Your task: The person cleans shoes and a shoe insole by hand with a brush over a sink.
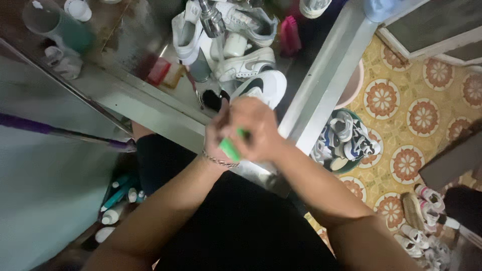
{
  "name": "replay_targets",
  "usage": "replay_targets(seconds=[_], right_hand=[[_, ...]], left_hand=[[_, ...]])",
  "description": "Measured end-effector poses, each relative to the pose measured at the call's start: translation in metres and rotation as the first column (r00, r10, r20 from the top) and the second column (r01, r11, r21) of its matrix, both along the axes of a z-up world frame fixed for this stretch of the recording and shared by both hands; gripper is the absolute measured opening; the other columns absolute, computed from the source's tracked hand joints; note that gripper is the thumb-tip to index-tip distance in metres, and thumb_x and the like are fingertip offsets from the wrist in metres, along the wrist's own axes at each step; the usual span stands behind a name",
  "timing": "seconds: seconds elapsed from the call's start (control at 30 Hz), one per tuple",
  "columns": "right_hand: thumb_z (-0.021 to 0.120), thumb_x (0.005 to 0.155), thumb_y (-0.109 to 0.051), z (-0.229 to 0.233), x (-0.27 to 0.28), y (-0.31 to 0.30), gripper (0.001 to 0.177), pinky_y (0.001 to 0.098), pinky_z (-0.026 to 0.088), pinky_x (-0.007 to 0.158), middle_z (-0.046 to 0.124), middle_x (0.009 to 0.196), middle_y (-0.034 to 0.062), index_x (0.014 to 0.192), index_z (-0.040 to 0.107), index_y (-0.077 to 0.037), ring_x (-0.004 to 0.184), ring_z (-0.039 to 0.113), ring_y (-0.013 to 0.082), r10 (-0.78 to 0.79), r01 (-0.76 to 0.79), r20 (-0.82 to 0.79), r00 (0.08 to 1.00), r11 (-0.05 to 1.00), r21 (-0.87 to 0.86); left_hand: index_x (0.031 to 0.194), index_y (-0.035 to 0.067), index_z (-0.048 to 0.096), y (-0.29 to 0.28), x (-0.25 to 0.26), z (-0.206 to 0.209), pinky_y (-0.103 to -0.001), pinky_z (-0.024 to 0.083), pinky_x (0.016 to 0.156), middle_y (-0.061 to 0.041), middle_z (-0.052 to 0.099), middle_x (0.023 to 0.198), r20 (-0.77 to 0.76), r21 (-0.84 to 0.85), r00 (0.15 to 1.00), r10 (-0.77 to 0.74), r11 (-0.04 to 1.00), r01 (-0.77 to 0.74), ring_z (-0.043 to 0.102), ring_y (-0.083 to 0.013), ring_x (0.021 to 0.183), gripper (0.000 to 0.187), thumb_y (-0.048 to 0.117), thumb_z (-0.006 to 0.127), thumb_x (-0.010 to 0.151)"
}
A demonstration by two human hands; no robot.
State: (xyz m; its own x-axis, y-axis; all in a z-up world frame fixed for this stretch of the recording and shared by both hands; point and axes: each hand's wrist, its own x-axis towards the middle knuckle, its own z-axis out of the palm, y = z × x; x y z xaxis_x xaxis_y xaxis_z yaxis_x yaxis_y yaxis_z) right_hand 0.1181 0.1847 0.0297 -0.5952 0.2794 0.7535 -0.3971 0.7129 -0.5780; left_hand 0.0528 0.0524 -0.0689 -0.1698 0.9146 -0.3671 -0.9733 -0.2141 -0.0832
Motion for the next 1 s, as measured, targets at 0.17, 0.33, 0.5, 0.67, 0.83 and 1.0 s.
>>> replay_targets(seconds=[0.17, 0.33, 0.5, 0.67, 0.83, 1.0], right_hand=[[0.076, 0.125, -0.02, -0.031, 0.013, 0.087, 0.038, 0.06, 0.052, 0.072, 0.059, 0.083, 0.0187, 0.092, 0.064, -0.004, 0.073, 0.063, 0.0515, -0.088, 0.077, 0.176, 0.98, 0.995, 0.067], [0.079, 0.113, -0.016, -0.026, -0.01, 0.008, 0.026, 0.0475, 0.052, 0.073, 0.058, 0.079, 0.0057, 0.088, 0.072, -0.014, 0.07, 0.06, 0.034, -0.005, 0.005, 0.119, 0.993, 1.0, -0.001], [0.078, 0.123, -0.018, -0.013, -0.009, 0.045, 0.035, 0.0604, 0.055, 0.074, 0.062, 0.083, 0.0174, 0.094, 0.065, -0.005, 0.075, 0.066, 0.0521, -0.079, 0.063, 0.187, 0.979, 0.994, 0.092], [0.08, 0.114, -0.026, -0.018, -0.008, -0.002, 0.03, 0.0488, 0.056, 0.075, 0.063, 0.078, 0.0056, 0.087, 0.073, -0.017, 0.071, 0.066, 0.0361, 0.025, -0.014, 0.189, 0.982, 0.998, -0.059], [0.078, 0.12, -0.029, 0.001, -0.007, 0.014, 0.037, 0.0518, 0.052, 0.075, 0.061, 0.078, 0.0093, 0.089, 0.069, -0.011, 0.072, 0.065, 0.0382, -0.034, 0.039, 0.175, 0.984, 0.999, -0.022], [0.084, 0.114, -0.024, -0.017, 0.011, 0.03, 0.029, 0.043, 0.051, 0.071, 0.06, 0.079, 0.0025, 0.087, 0.076, -0.016, 0.067, 0.062, 0.0319, 0.019, -0.012, 0.139, 0.99, 0.999, -0.047]], left_hand=[[0.148, 0.004, 0.087, -0.005, 0.002, 0.042, -0.059, 0.067, 0.126, -0.022, 0.089, 0.148, 0.002, 0.021, 0.999, -0.039, 0.999, 0.039, 0.086, -0.0382, 0.137, 0.06, 0.057, 0.073, 0.124], [0.143, 0.011, 0.089, 0.0, 0.011, -0.011, -0.064, 0.055, 0.14, -0.017, 0.091, 0.146, 0.058, 0.227, 0.998, 0.014, 0.973, -0.027, 0.083, -0.0361, 0.144, 0.068, 0.069, 0.06, 0.125], [0.158, 0.004, 0.084, -0.003, -0.005, 0.036, -0.06, 0.052, 0.14, -0.018, 0.085, 0.159, 0.026, -0.068, 0.995, -0.096, 0.993, 0.098, 0.077, -0.0394, 0.152, 0.113, 0.1, 0.072, 0.099], [0.142, 0.008, 0.088, -0.001, -0.002, 0.033, -0.054, 0.056, 0.141, -0.015, 0.092, 0.144, 0.023, 0.187, 0.998, 0.051, 0.981, -0.054, 0.084, -0.0315, 0.142, 0.095, 0.093, 0.074, 0.101], [0.145, 0.006, 0.086, 0.004, -0.002, 0.024, -0.056, 0.057, 0.139, -0.018, 0.091, 0.147, 0.086, 0.25, 0.996, -0.012, 0.968, -0.01, 0.081, -0.0376, 0.146, 0.118, 0.109, 0.068, 0.091], [0.137, 0.0, 0.089, -0.002, 0.004, 0.096, -0.058, 0.047, 0.148, -0.021, 0.091, 0.143, 0.222, 0.301, 0.975, 0.015, 0.95, -0.083, 0.081, -0.0389, 0.144, 0.125, 0.113, 0.065, 0.09]])
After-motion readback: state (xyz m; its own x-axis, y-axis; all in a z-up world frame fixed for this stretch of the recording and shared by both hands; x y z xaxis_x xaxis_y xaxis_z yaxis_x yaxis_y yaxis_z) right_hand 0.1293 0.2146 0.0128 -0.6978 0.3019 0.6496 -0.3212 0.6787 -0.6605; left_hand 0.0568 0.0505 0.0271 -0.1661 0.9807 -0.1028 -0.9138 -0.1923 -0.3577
